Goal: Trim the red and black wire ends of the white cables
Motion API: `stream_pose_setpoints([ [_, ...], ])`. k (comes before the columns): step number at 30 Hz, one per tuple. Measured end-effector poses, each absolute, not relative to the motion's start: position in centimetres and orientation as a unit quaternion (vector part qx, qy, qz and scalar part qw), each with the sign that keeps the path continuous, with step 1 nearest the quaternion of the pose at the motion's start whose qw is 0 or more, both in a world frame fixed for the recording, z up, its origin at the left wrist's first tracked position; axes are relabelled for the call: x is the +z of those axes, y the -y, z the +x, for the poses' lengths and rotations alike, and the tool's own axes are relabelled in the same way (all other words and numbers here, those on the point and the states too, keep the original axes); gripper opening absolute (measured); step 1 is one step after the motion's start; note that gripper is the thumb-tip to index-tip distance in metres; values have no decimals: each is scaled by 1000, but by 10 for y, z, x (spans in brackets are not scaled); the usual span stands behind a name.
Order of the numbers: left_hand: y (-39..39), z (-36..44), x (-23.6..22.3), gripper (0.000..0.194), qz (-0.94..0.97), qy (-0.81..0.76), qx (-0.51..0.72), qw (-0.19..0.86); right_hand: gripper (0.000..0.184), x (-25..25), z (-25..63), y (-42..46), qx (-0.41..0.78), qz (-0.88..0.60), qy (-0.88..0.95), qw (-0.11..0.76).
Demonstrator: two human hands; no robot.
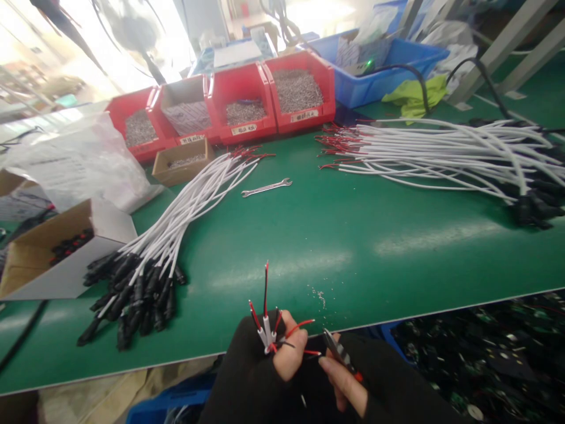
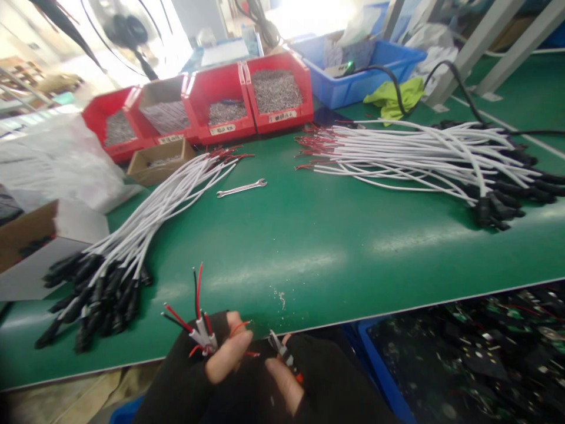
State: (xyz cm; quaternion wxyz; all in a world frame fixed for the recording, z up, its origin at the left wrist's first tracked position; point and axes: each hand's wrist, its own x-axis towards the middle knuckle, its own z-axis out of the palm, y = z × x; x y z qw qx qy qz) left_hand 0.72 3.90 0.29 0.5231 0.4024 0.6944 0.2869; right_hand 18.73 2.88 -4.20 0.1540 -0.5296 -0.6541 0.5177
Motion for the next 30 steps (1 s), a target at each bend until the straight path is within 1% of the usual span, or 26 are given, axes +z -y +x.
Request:
stream_pose_setpoints([
  [7,-42,6,9,30,405,-686,290,531,35,-42,190,-31,572,-522,615,153],
  [9,-42,6,9,30,412,-683,286,530,35,-39,191,-34,602,-515,596,132],
  [12,-42,5,6,30,411,-683,289,531,41,-35,192,-37,632,-516,569,102],
  [14,-41,5,5,31,407,-684,294,529,47,-34,192,-37,637,-518,562,100],
  [19,-43,5,10,31,403,-677,299,538,48,-32,188,-37,646,-520,548,111],
  [22,-44,8,8,34,386,-663,337,545,50,-27,186,-41,653,-504,554,109],
  [25,-43,11,-1,41,376,-647,386,540,49,-20,185,-45,651,-497,562,118],
  [27,-41,10,-6,43,371,-641,392,545,51,-16,185,-46,644,-502,563,126],
  [30,-39,7,-7,37,367,-651,366,555,52,-16,186,-46,646,-509,559,108],
])
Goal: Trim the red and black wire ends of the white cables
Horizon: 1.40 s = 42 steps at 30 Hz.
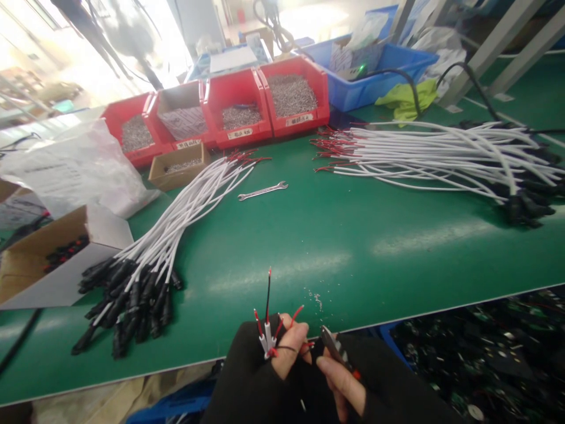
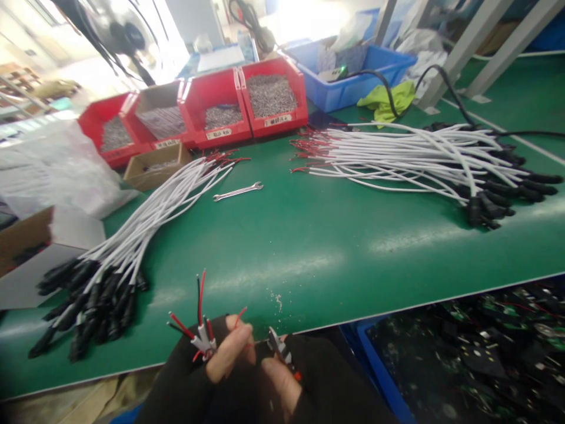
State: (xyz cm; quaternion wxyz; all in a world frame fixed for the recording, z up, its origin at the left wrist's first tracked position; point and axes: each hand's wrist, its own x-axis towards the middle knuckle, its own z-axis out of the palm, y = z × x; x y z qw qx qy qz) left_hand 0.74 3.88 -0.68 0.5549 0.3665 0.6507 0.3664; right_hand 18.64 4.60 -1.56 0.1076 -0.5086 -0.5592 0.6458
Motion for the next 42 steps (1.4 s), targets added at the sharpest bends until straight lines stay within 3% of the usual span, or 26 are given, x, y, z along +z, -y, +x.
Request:
stream_pose_setpoints([
  [6,-40,9,5,20,358,-647,298,603,45,-23,191,-45,657,-489,568,84],
  [16,-39,9,1,24,370,-679,309,555,47,-24,193,-43,664,-486,558,109],
  [27,-42,-3,-2,18,406,-643,302,575,40,-31,192,-43,688,-463,549,101],
  [34,-40,-13,1,14,406,-625,317,587,49,-32,196,-42,703,-458,534,100],
  [42,-38,-17,-4,15,386,-604,330,614,40,-24,194,-49,698,-455,546,89],
])
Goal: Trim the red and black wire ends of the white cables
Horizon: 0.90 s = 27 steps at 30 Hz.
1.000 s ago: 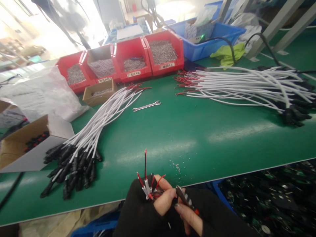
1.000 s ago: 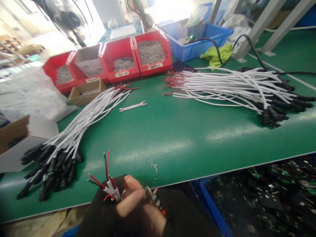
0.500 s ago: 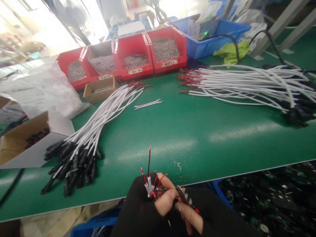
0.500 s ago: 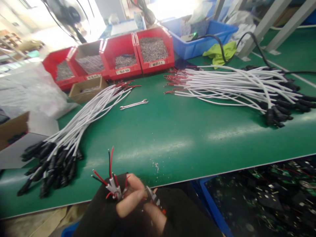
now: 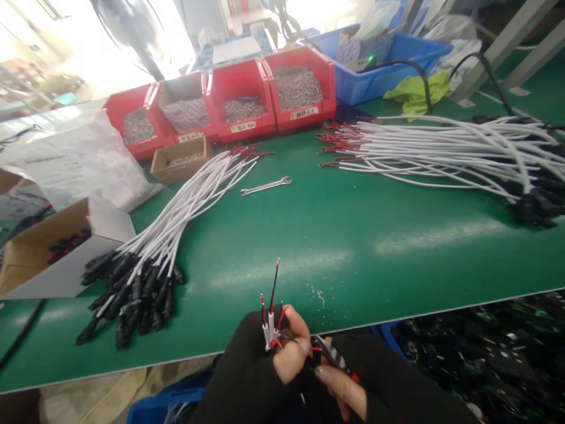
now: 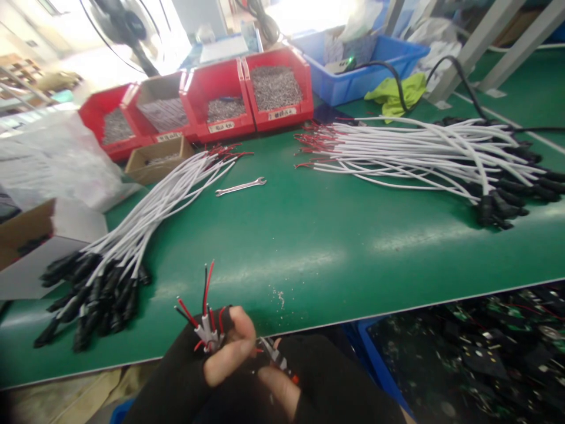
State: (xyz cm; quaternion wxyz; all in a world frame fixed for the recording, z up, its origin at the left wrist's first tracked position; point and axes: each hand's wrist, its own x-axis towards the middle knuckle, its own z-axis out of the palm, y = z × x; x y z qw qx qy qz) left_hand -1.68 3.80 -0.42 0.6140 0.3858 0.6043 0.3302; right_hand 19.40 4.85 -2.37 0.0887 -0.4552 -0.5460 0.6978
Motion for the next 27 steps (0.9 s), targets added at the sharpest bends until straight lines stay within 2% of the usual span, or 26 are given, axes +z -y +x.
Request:
stream_pose_setpoints([
  [5,-40,-16,-3,11,407,-590,325,617,47,-18,197,-54,700,-450,550,69],
  [11,-41,-12,2,13,419,-606,325,594,45,-19,198,-54,695,-452,555,70],
  [15,-39,-14,-3,15,404,-598,320,614,48,-22,197,-52,692,-452,558,72],
  [21,-36,-14,-5,17,390,-612,295,621,37,-26,195,-48,688,-452,561,91],
  [27,-36,-11,4,15,367,-638,283,615,34,-26,191,-43,659,-464,582,115],
])
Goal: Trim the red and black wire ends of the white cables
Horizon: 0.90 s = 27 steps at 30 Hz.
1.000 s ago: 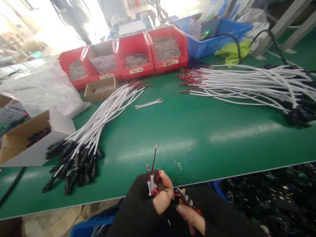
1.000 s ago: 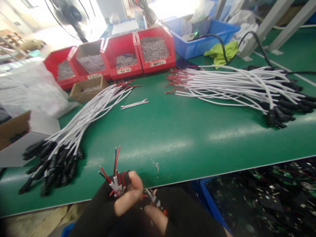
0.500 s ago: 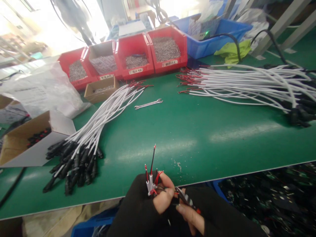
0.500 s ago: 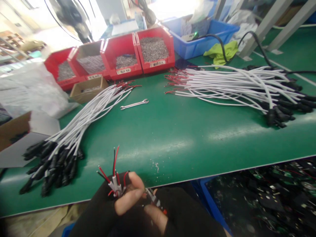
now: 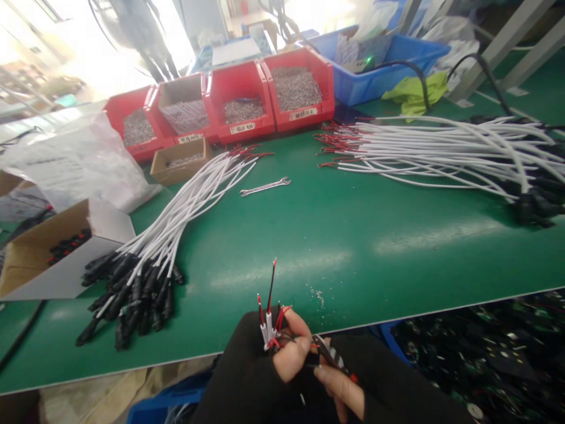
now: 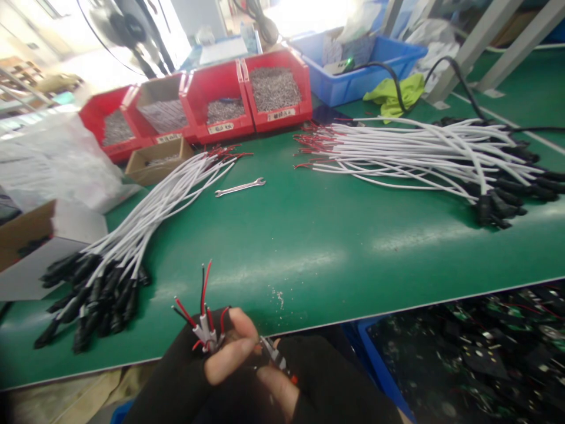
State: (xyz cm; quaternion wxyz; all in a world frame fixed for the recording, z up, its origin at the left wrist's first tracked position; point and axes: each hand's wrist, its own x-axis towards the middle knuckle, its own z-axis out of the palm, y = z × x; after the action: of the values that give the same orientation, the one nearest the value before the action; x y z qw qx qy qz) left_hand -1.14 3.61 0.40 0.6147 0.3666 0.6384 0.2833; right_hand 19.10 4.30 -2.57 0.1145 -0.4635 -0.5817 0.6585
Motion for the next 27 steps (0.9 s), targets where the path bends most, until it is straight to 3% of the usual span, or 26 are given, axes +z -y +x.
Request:
stream_pose_setpoints([
  [7,-42,5,20,13,316,-681,337,568,33,-23,192,-44,634,-459,603,156],
  [14,-43,-7,3,15,383,-621,314,607,32,-26,179,-44,652,-443,567,241],
  [21,-42,-4,0,20,373,-636,315,598,25,-24,184,-48,644,-483,547,230],
  [27,-40,-4,-5,24,411,-644,239,599,7,-5,169,-53,541,-548,502,394],
])
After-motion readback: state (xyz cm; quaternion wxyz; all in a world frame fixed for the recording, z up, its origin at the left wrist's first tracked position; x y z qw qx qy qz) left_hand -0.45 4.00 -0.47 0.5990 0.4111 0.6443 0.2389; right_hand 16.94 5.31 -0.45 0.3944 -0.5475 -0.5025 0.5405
